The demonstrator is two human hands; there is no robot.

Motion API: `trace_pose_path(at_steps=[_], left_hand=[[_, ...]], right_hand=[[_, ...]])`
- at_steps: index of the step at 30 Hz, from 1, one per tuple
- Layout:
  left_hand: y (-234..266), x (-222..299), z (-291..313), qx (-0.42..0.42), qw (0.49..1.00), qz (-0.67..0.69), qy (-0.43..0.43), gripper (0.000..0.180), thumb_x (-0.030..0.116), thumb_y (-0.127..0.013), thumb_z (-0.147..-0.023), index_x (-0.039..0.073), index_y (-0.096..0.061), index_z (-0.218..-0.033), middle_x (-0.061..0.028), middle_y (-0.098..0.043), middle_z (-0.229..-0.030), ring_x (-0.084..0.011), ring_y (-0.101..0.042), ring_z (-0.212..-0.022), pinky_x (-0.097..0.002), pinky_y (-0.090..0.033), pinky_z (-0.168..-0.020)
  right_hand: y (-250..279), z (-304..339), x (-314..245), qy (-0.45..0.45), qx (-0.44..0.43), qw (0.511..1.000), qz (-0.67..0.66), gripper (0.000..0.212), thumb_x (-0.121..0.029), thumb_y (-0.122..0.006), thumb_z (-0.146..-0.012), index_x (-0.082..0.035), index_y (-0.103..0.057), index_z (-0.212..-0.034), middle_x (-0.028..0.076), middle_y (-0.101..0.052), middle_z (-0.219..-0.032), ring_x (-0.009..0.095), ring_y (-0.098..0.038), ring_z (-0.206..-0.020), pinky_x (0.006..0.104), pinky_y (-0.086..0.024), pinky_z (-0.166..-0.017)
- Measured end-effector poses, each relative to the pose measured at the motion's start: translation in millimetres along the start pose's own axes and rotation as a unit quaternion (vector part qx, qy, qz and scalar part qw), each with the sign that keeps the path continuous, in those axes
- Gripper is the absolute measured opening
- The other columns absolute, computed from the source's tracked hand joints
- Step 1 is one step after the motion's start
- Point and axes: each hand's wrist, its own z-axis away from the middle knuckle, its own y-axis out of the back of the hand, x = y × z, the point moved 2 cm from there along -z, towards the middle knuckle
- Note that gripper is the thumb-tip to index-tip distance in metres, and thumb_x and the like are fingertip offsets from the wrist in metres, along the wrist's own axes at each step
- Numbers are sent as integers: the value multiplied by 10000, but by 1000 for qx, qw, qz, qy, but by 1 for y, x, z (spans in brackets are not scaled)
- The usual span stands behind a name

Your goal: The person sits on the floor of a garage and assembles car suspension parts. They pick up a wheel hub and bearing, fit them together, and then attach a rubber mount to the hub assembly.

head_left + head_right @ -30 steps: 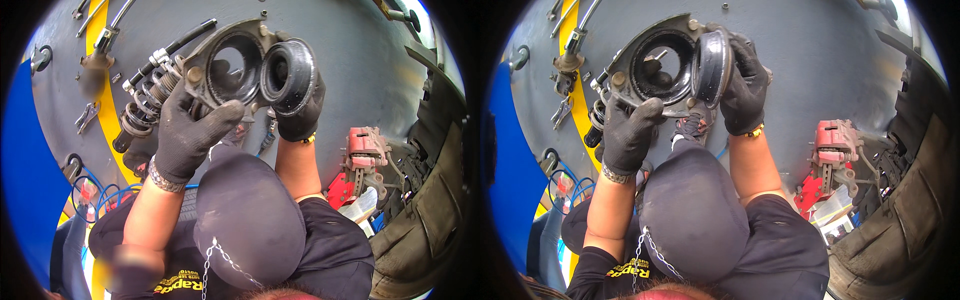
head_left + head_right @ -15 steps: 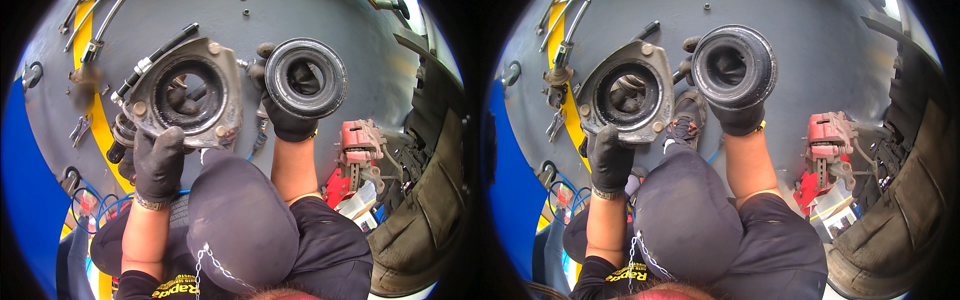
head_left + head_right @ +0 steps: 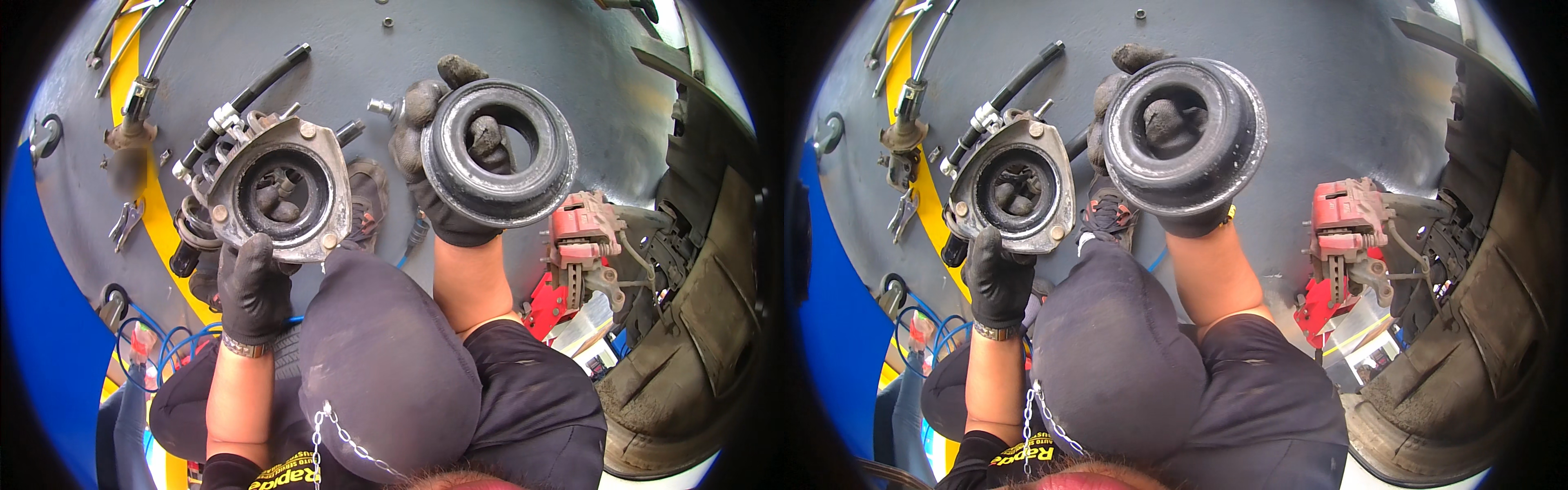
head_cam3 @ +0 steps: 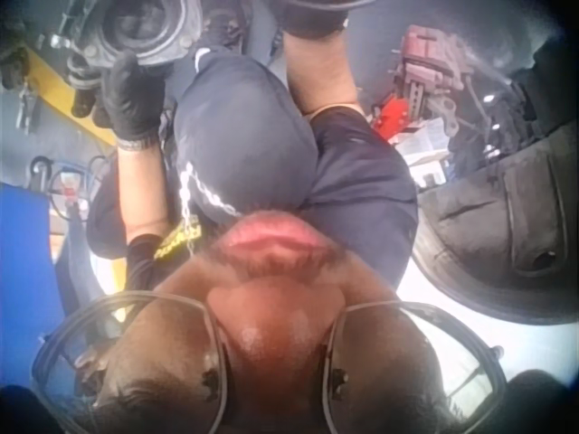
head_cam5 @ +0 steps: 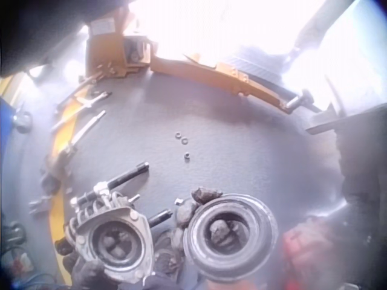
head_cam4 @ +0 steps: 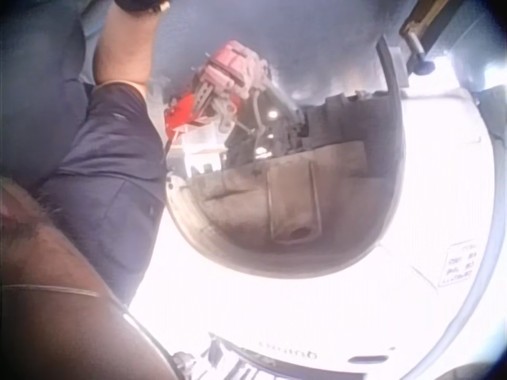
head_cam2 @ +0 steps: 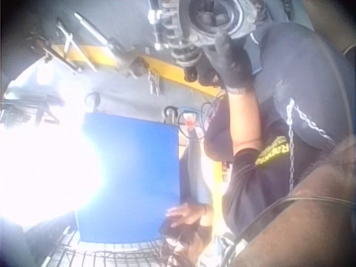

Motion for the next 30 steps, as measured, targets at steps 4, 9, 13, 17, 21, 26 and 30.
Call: trace_pose_path(at_steps=[4,9,13,17,21,26,30], left_hand=[[-6,1,-1,0,1000,16,-7,649,252,-692,-971,1,-423,-1505,-124,-617,-1375,-229,-649,-1214,-396,-579,-994],[-6,1,-3,21,999,24,-4,610,206,-673,-981,2,-428,-1501,-118,-628,-1362,-221,-662,-1200,-387,-593,-979],[-6,5,-1,4,1000,2,1,620,238,-674,-979,9,-435,-1503,-112,-634,-1354,-218,-658,-1196,-375,-574,-975],[-2,5,-1,-8,1000,-24,7,636,277,-709,-951,7,-475,-1477,-91,-654,-1285,-185,-665,-1100,-323,-540,-867],[-12,9,5,14,1000,-19,13,618,277,-733,-938,-4,-512,-1442,-72,-695,-1184,-153,-693,-993,-276,-552,-761],[-2,5,6,-36,999,-12,12,560,231,-640,-1008,38,-470,-1506,-101,-626,-1412,-147,-658,-1174,-260,-565,-873],[-11,2,3,-6,1000,-19,14,553,240,-644,-1007,48,-482,-1500,-73,-648,-1379,-110,-674,-1099,-228,-558,-804]], right_hand=[[1,0,1,-5,2,1000,-26,564,-261,-687,-999,-34,-499,-1479,239,-611,-1183,264,-632,-894,350,-568,-736],[4,1,4,14,17,997,-70,588,-320,-673,-980,20,-498,-1428,234,-614,-1150,322,-665,-901,440,-604,-752],[-2,2,2,17,37,999,13,529,-285,-698,-988,-34,-545,-1428,200,-620,-1142,248,-628,-831,343,-541,-705],[11,7,4,63,66,987,133,540,-304,-724,-965,-26,-561,-1398,173,-612,-1087,238,-618,-809,336,-513,-654],[14,9,8,91,111,979,144,533,-289,-750,-944,-9,-567,-1359,180,-618,-1079,249,-632,-841,337,-506,-610],[1,4,7,130,176,928,302,326,-286,-702,-989,-36,-611,-1177,122,-680,-931,179,-637,-675,275,-478,-526],[3,5,2,116,247,880,390,214,-263,-685,-1003,-66,-609,-1040,31,-647,-732,89,-524,-464,242,-379,-415]])
